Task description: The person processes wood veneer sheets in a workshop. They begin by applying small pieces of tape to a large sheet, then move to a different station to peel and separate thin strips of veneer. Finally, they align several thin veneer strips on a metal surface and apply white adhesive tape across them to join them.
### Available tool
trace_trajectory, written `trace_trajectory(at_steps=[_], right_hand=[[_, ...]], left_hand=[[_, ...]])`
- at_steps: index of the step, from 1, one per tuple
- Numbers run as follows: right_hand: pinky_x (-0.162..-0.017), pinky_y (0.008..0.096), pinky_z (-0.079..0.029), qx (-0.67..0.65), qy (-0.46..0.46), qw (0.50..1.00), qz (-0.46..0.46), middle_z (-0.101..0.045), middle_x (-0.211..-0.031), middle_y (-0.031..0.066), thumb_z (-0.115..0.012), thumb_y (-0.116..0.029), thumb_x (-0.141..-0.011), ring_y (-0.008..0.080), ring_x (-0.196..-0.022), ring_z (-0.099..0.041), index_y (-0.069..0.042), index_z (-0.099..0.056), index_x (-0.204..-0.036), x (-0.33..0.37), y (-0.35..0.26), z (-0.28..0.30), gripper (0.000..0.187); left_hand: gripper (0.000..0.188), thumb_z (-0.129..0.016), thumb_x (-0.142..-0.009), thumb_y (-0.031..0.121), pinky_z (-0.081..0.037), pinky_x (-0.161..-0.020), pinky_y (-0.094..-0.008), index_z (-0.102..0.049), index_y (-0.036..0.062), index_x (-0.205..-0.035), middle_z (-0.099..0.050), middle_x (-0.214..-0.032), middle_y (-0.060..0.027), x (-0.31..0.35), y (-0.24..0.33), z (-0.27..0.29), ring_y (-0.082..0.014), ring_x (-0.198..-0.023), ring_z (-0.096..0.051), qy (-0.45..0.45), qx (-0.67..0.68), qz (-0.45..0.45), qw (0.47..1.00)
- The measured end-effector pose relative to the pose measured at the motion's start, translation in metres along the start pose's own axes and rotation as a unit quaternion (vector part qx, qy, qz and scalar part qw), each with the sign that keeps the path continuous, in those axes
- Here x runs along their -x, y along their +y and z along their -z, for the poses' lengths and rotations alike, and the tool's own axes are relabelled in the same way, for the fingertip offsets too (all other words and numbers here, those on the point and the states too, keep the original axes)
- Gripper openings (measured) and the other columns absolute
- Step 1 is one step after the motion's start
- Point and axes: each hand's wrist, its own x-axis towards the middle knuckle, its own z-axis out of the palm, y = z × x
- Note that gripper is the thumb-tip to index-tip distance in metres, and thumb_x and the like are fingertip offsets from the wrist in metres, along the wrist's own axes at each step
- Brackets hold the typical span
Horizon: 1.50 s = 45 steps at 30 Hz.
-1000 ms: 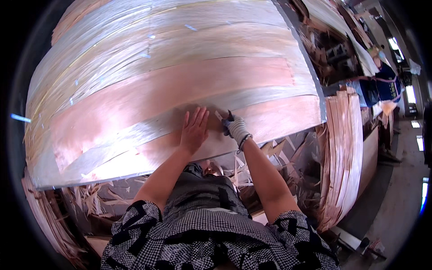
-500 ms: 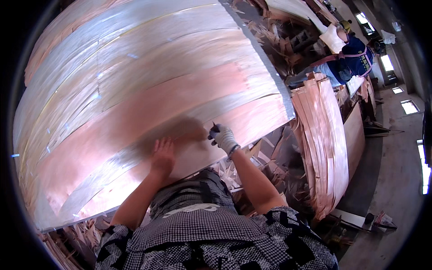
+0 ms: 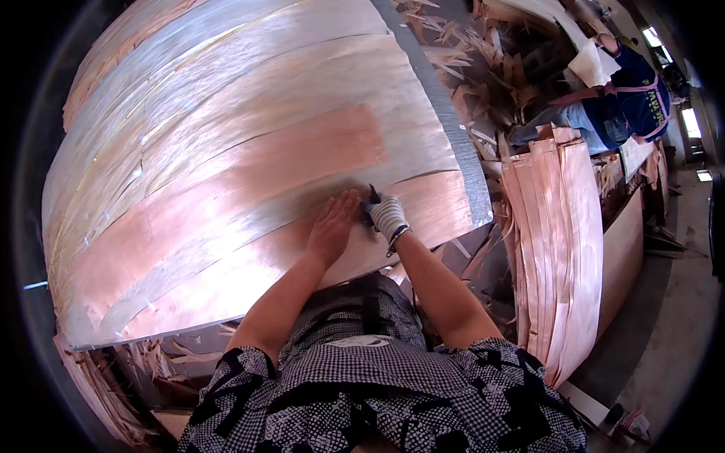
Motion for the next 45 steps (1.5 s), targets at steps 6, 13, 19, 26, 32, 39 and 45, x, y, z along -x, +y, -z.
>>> trace_trajectory(at_steps=[6,13,19,26,32,39,45], right_hand=[[-0.072,0.044,-0.045,0.173,0.016,0.977,0.122,-0.06,-0.084,0.0214,-0.056,-0.028,-0.079,0.0381,-0.082,-0.057,-0.005,-0.06,-0.083,-0.008,0.011,0.035,0.024],[-0.064,0.0383,-0.047,-0.145,0.094,0.983,-0.061,-0.061,-0.069,0.0145,-0.065,-0.037,-0.073,0.0284,-0.068,-0.06,-0.003,-0.061,-0.082,-0.076,0.089,0.15,0.035],[-0.069,0.0382,-0.047,-0.028,0.151,0.984,-0.087,-0.062,-0.081,0.0217,-0.071,-0.042,-0.064,0.0342,-0.08,-0.061,-0.001,-0.064,-0.085,-0.118,0.138,0.158,0.046],[-0.056,0.038,-0.047,-0.094,0.076,0.993,0.003,-0.061,-0.064,0.013,-0.067,-0.025,-0.073,0.0277,-0.053,-0.058,0.001,-0.061,-0.082,-0.087,0.055,0.16,0.027],[-0.059,0.0306,-0.045,-0.202,0.068,0.973,0.094,-0.06,-0.071,0.0074,-0.057,-0.016,-0.082,0.0163,-0.062,-0.054,0.001,-0.057,-0.095,-0.087,0.103,0.155,0.021],[-0.035,0.0251,-0.036,-0.265,0.183,0.938,-0.127,-0.052,-0.058,0.0022,-0.05,-0.012,-0.085,0.0113,-0.042,-0.046,-0.009,-0.054,-0.08,0.037,0.191,0.187,0.007],[-0.039,0.0253,-0.037,-0.473,0.016,0.866,-0.162,-0.05,-0.058,0.0022,-0.05,-0.006,-0.082,0.0132,-0.046,-0.046,-0.008,-0.051,-0.078,0.093,0.176,0.099,0.005]], left_hand=[[0.047,-0.041,-0.078,0.004,-0.023,-0.104,-0.0371,-0.039,-0.0017,-0.125,-0.035,-0.133,-0.0151,-0.019,0.018,-0.007,-0.0251,-0.124,-0.033,-0.042,-0.038,0.024,0.998],[0.045,-0.047,-0.075,0.008,-0.026,-0.103,-0.0378,-0.045,-0.004,-0.118,-0.042,-0.129,-0.0158,-0.027,0.025,0.0,-0.0256,-0.121,-0.038,-0.056,-0.043,0.05,0.996],[0.046,-0.048,-0.075,0.008,-0.027,-0.103,-0.0376,-0.046,-0.0025,-0.119,-0.04,-0.13,-0.0155,-0.04,0.034,-0.003,-0.0252,-0.121,-0.038,-0.072,-0.03,0.039,0.996],[0.047,-0.053,-0.072,0.006,-0.025,-0.103,-0.0405,-0.046,-0.0018,-0.118,-0.039,-0.13,-0.0161,-0.022,0.027,0.007,-0.0273,-0.122,-0.036,-0.04,0.062,0.126,0.989],[0.049,-0.058,-0.071,0.008,-0.021,-0.102,-0.0498,-0.048,0.0111,-0.119,-0.035,-0.133,-0.0157,0.018,0.059,0.015,-0.031,-0.123,-0.034,-0.055,0.136,0.046,0.988],[0.038,-0.045,-0.079,0.024,-0.018,-0.102,-0.0521,-0.051,0.0338,-0.116,-0.028,-0.138,-0.0082,0.106,0.051,0.03,-0.0308,-0.127,-0.026,-0.176,0.017,-0.011,0.984],[0.041,-0.046,-0.079,0.021,-0.023,-0.103,-0.0442,-0.048,0.0178,-0.12,-0.034,-0.135,-0.0031,0.105,0.028,0.038,-0.0255,-0.126,-0.029,-0.17,0.011,-0.097,0.981]])
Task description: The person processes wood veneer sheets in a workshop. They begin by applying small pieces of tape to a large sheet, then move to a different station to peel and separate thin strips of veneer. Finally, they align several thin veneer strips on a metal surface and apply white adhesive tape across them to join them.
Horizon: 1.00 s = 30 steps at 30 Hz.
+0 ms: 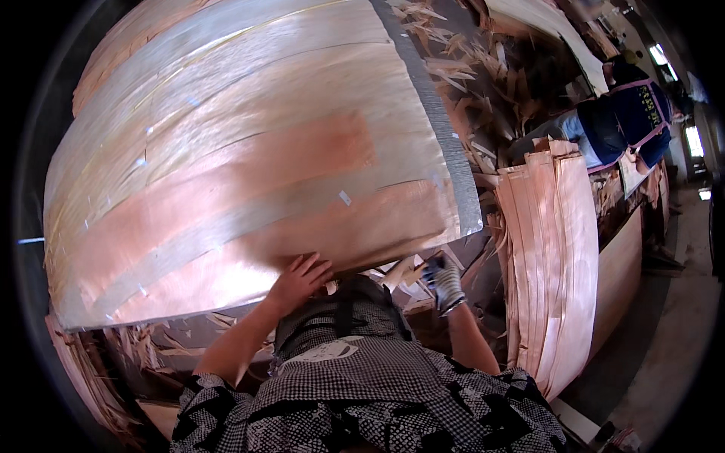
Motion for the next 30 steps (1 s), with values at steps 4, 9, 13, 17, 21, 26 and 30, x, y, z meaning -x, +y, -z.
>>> trace_trajectory(at_steps=[4,9,13,17,21,26,30], right_hand=[[-0.051,0.0266,-0.041,0.296,-0.085,0.937,0.165,-0.057,-0.068,0.0059,-0.055,-0.002,-0.079,0.0144,-0.058,-0.05,-0.004,-0.055,-0.084,-0.006,0.047,-0.023,0.005],[-0.065,0.036,-0.047,0.482,-0.14,0.814,0.292,-0.062,-0.078,0.0148,-0.058,-0.009,-0.078,0.0303,-0.073,-0.06,-0.005,-0.057,-0.091,0.036,0.061,-0.077,0.014],[-0.066,0.0338,-0.048,0.601,-0.16,0.684,0.381,-0.061,-0.087,0.0156,-0.054,-0.009,-0.08,0.0282,-0.077,-0.06,-0.007,-0.056,-0.098,0.068,0.053,-0.092,0.019],[-0.069,0.0385,-0.048,0.706,-0.098,0.558,0.425,-0.056,-0.097,0.0157,-0.05,-0.016,-0.081,0.0343,-0.081,-0.058,-0.01,-0.05,-0.109,0.063,0.027,-0.142,0.029],[-0.063,0.0388,-0.05,0.789,-0.09,0.443,0.416,-0.052,-0.106,0.0126,-0.047,-0.016,-0.08,0.0292,-0.079,-0.059,-0.009,-0.05,-0.106,0.036,0.001,-0.224,0.028],[-0.065,0.0427,-0.05,0.79,-0.152,0.385,0.452,-0.055,-0.097,0.0172,-0.037,-0.01,-0.083,0.0313,-0.084,-0.059,-0.005,-0.051,-0.106,-0.01,-0.006,-0.259,0.027],[-0.07,0.0409,-0.05,0.838,-0.221,0.315,0.388,-0.055,-0.11,0.017,-0.041,-0.012,-0.082,0.0291,-0.091,-0.058,-0.007,-0.049,-0.111,-0.013,-0.028,-0.271,0.03]], left_hand=[[0.043,-0.046,-0.077,0.017,-0.033,-0.098,-0.0352,-0.047,0.0034,-0.117,-0.043,-0.127,-0.0054,-0.009,-0.008,0.0,-0.022,-0.12,-0.037,0.068,-0.02,-0.025,0.997],[0.026,-0.048,-0.076,0.015,-0.04,-0.091,-0.0354,-0.058,0.0014,-0.095,-0.051,-0.118,-0.0091,0.002,-0.013,-0.022,-0.0248,-0.111,-0.046,0.124,-0.029,0.01,0.992],[0.011,-0.05,-0.078,0.014,-0.046,-0.064,-0.0428,-0.057,0.0057,-0.08,-0.061,-0.081,-0.0142,-0.009,-0.018,0.006,-0.0318,-0.076,-0.058,0.206,0.193,0.244,0.928],[0.01,-0.051,-0.082,0.018,-0.045,-0.059,-0.0417,-0.056,0.0097,-0.081,-0.06,-0.073,-0.0108,-0.016,-0.039,0.069,-0.0321,-0.069,-0.058,0.365,0.231,0.339,0.836],[0.011,-0.055,-0.08,0.015,-0.047,-0.061,-0.0375,-0.058,0.0089,-0.089,-0.061,-0.078,-0.0111,-0.002,-0.047,0.096,-0.029,-0.071,-0.06,0.379,0.178,0.356,0.835],[0.015,-0.055,-0.078,0.014,-0.048,-0.066,-0.0368,-0.058,0.008,-0.091,-0.062,-0.086,-0.0077,-0.015,-0.037,0.092,-0.0261,-0.074,-0.06,0.389,0.054,0.306,0.867],[0.016,-0.055,-0.076,0.013,-0.048,-0.065,-0.0358,-0.058,0.0075,-0.091,-0.061,-0.081,-0.0069,-0.012,-0.016,0.099,-0.0241,-0.072,-0.06,0.392,0.041,0.298,0.869]])
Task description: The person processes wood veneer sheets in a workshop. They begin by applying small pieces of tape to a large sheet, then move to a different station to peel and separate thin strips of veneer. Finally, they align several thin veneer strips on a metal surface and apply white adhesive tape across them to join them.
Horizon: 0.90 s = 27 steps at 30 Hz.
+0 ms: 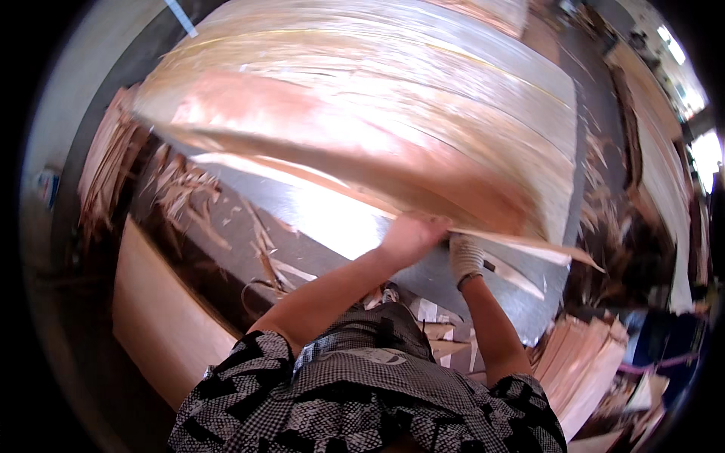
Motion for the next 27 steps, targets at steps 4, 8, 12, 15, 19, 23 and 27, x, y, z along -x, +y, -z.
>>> trace_trajectory(at_steps=[4,8,12,15,19,23,27], right_hand=[[-0.063,0.0453,-0.047,0.027,0.006,0.983,0.182,-0.059,-0.088,0.0178,-0.04,-0.02,-0.083,0.0319,-0.075,-0.06,-0.007,-0.056,-0.09,0.064,-0.003,-0.021,0.021],[-0.069,0.0431,-0.049,0.046,-0.168,0.977,0.125,-0.061,-0.094,0.0124,-0.045,-0.024,-0.083,0.0294,-0.085,-0.061,-0.011,-0.062,-0.088,0.171,0.05,-0.098,0.022],[-0.075,0.0416,-0.047,0.142,-0.359,0.922,-0.034,-0.06,-0.1,0.012,-0.049,-0.029,-0.08,0.0277,-0.09,-0.059,-0.011,-0.062,-0.095,0.251,0.135,-0.169,0.027],[-0.075,0.0411,-0.047,0.127,-0.43,0.89,-0.084,-0.06,-0.1,0.0124,-0.05,-0.029,-0.08,0.0279,-0.09,-0.059,-0.011,-0.061,-0.096,0.248,0.115,-0.152,0.027],[-0.076,0.0404,-0.047,0.059,-0.413,0.908,0.044,-0.06,-0.1,0.0128,-0.05,-0.029,-0.08,0.0282,-0.089,-0.059,-0.01,-0.061,-0.098,0.19,0.023,-0.141,0.028],[-0.08,0.0397,-0.044,0.069,-0.285,0.936,0.193,-0.06,-0.098,0.0159,-0.053,-0.028,-0.078,0.03,-0.091,-0.058,-0.009,-0.059,-0.101,0.083,-0.169,-0.066,0.03],[-0.07,0.0418,-0.046,-0.174,0.046,0.969,0.172,-0.058,-0.091,0.0187,-0.054,-0.022,-0.08,0.0357,-0.08,-0.057,-0.006,-0.058,-0.094,-0.015,-0.265,-0.027,0.022]], left_hand=[[0.028,-0.056,-0.077,0.016,-0.045,-0.076,-0.0365,-0.055,0.0071,-0.103,-0.059,-0.094,-0.0089,0.022,0.011,0.024,-0.0265,-0.087,-0.055,-0.053,0.038,0.005,0.998],[0.034,-0.056,-0.078,0.017,-0.042,-0.087,-0.0374,-0.052,0.0076,-0.111,-0.056,-0.107,-0.0092,0.067,0.001,0.032,-0.0254,-0.099,-0.052,-0.016,0.071,0.022,0.997],[0.034,-0.058,-0.077,0.015,-0.042,-0.087,-0.0363,-0.052,0.0082,-0.11,-0.057,-0.105,-0.0093,0.136,-0.04,0.049,-0.0251,-0.101,-0.053,-0.033,0.051,0.112,0.992],[0.033,-0.058,-0.076,0.014,-0.044,-0.084,-0.0366,-0.053,0.0085,-0.109,-0.059,-0.1,-0.0099,0.188,-0.073,0.065,-0.0263,-0.096,-0.055,-0.033,0.058,0.182,0.981],[0.031,-0.056,-0.077,0.016,-0.046,-0.078,-0.038,-0.054,0.0087,-0.108,-0.06,-0.096,-0.0109,0.237,-0.109,0.109,-0.0288,-0.089,-0.057,-0.067,0.066,0.256,0.962],[0.031,-0.054,-0.08,0.018,-0.046,-0.075,-0.039,-0.054,0.0099,-0.109,-0.06,-0.097,-0.0127,0.306,-0.146,0.157,-0.0303,-0.085,-0.057,-0.1,0.079,0.28,0.952],[0.027,-0.053,-0.079,0.017,-0.046,-0.073,-0.0387,-0.057,0.0073,-0.103,-0.061,-0.091,-0.0153,0.355,-0.177,0.211,-0.031,-0.084,-0.058,-0.079,0.068,0.359,0.927]])
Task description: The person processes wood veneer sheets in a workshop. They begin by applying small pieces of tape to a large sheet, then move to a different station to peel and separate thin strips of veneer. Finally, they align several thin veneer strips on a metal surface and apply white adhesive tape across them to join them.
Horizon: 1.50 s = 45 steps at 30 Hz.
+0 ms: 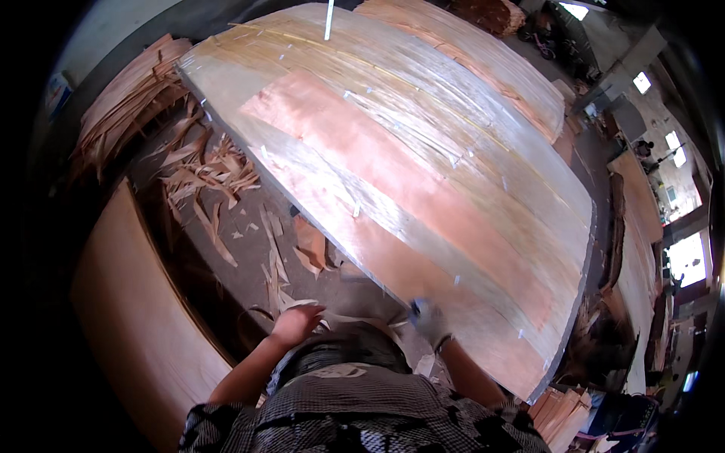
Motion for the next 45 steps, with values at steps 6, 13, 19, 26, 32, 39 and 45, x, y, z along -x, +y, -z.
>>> trace_trajectory(at_steps=[6,13,19,26,32,39,45], right_hand=[[-0.071,0.0423,-0.046,0.041,0.181,0.981,0.056,-0.056,-0.096,0.0168,-0.052,-0.014,-0.079,0.0346,-0.082,-0.056,-0.011,-0.058,-0.095,-0.202,-0.072,0.066,0.018],[-0.072,0.0433,-0.045,0.023,0.211,0.975,-0.073,-0.057,-0.093,0.0191,-0.049,-0.015,-0.08,0.0364,-0.086,-0.055,-0.007,-0.055,-0.094,-0.392,-0.033,0.068,0.018],[-0.084,0.0416,-0.041,0.087,0.094,0.979,-0.162,-0.049,-0.111,0.0245,-0.043,-0.005,-0.079,0.0371,-0.103,-0.048,0.0,-0.048,-0.104,-0.433,-0.029,0.05,0.027],[-0.076,0.0425,-0.043,0.044,0.16,0.97,-0.18,-0.055,-0.102,0.0238,-0.047,-0.01,-0.084,0.0377,-0.092,-0.054,0.003,-0.048,-0.105,-0.398,-0.048,0.077,0.025],[-0.081,0.031,-0.045,0.026,0.317,0.946,-0.057,-0.052,-0.111,0.0156,-0.042,-0.006,-0.089,0.0223,-0.1,-0.051,0.005,-0.04,-0.12,-0.409,-0.107,0.114,0.033],[-0.056,0.0226,-0.04,-0.098,0.382,0.918,0.032,-0.053,-0.087,0.0054,-0.045,-0.017,-0.09,0.011,-0.063,-0.045,-0.002,-0.047,-0.117,-0.441,-0.382,0.152,0.03],[-0.043,0.0159,-0.027,-0.242,0.35,0.9,0.099,-0.046,-0.073,-0.0031,-0.05,-0.018,-0.089,0.0029,-0.052,-0.034,-0.004,-0.05,-0.112,-0.511,-0.57,0.124,0.027]], left_hand=[[0.024,-0.054,-0.079,0.018,-0.048,-0.07,-0.0382,-0.059,0.0064,-0.1,-0.062,-0.089,-0.015,0.023,-0.067,0.033,-0.0315,-0.08,-0.059,0.048,0.042,0.097,0.993],[0.022,-0.052,-0.08,0.021,-0.048,-0.068,-0.0377,-0.062,0.0106,-0.097,-0.063,-0.087,-0.0132,0.023,-0.134,0.079,-0.0299,-0.079,-0.06,0.052,0.026,0.208,0.976],[0.023,-0.048,-0.083,0.024,-0.047,-0.072,-0.0395,-0.061,0.0105,-0.095,-0.062,-0.093,-0.0142,0.127,-0.226,0.085,-0.0314,-0.085,-0.059,0.207,0.08,0.428,0.876],[0.016,-0.057,-0.074,0.021,-0.049,-0.061,-0.038,-0.063,0.0107,-0.085,-0.063,-0.079,-0.0097,0.263,-0.295,-0.019,-0.0256,-0.073,-0.061,0.026,0.211,0.548,0.809],[0.016,-0.054,-0.075,0.022,-0.049,-0.057,-0.0387,-0.064,0.0086,-0.075,-0.062,-0.07,-0.0107,0.194,-0.339,0.031,-0.0273,-0.067,-0.062,-0.191,0.022,0.378,0.906],[0.025,-0.045,-0.082,0.024,-0.047,-0.075,-0.0392,-0.061,0.0077,-0.09,-0.061,-0.095,-0.0137,0.14,-0.518,0.236,-0.03,-0.089,-0.058,0.015,-0.029,0.44,0.897],[0.024,-0.051,-0.08,0.023,-0.047,-0.075,-0.0398,-0.061,0.0069,-0.094,-0.062,-0.092,-0.0137,0.085,-0.628,0.397,-0.0331,-0.087,-0.058,0.209,0.07,0.415,0.883]])
